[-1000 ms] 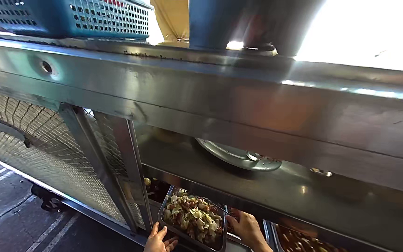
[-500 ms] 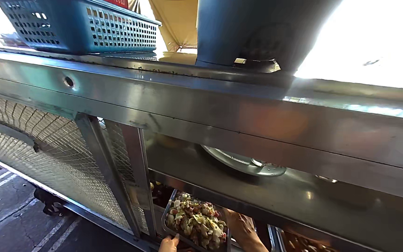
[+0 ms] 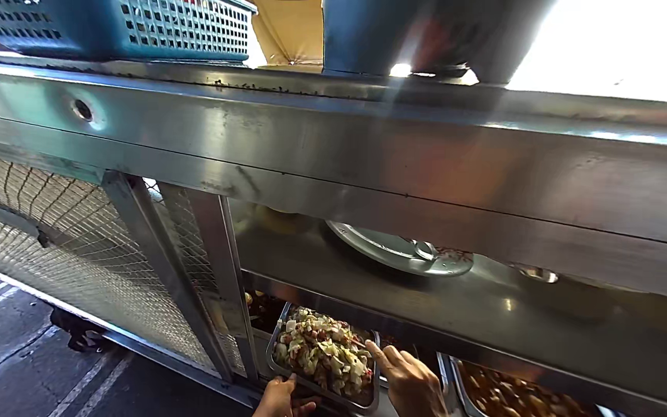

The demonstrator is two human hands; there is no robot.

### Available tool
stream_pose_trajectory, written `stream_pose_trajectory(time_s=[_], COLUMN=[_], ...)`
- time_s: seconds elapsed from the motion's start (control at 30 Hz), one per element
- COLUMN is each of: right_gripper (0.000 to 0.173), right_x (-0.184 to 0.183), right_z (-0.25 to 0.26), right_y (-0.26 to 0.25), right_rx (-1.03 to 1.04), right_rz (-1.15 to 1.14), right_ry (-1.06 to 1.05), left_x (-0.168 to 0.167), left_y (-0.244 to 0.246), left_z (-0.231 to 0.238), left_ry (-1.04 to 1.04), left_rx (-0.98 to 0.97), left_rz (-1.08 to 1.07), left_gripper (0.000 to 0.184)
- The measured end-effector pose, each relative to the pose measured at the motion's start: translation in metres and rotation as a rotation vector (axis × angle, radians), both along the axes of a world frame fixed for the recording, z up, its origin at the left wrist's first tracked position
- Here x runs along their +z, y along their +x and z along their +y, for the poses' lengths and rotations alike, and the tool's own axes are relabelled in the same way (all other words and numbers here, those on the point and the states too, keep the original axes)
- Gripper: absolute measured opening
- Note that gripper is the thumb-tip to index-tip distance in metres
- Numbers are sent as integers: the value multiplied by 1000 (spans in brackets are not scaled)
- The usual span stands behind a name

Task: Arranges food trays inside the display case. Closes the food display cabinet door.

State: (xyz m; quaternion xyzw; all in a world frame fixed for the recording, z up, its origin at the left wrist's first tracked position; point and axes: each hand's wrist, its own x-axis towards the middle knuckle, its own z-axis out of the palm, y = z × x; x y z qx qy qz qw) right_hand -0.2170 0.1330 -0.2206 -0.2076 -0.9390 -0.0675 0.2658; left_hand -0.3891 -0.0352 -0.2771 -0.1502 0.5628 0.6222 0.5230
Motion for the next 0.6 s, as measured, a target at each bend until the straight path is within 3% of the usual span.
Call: stream_pose_trajectory(time_s=[0.2,0.6], right_gripper=[44,48], right_x=[-10,-21], right_z=[15,-8], right_y=[-23,-90], right_rx=[28,-12], right_rz=[66,-225], right_ry=[32,-411], left_x=[7,1], left_y=[-4,-8], left_z=[0,1], left_ry=[-24,-26], left_rx=[-45,-101], left_rz=[15,36], left_gripper=[30,31])
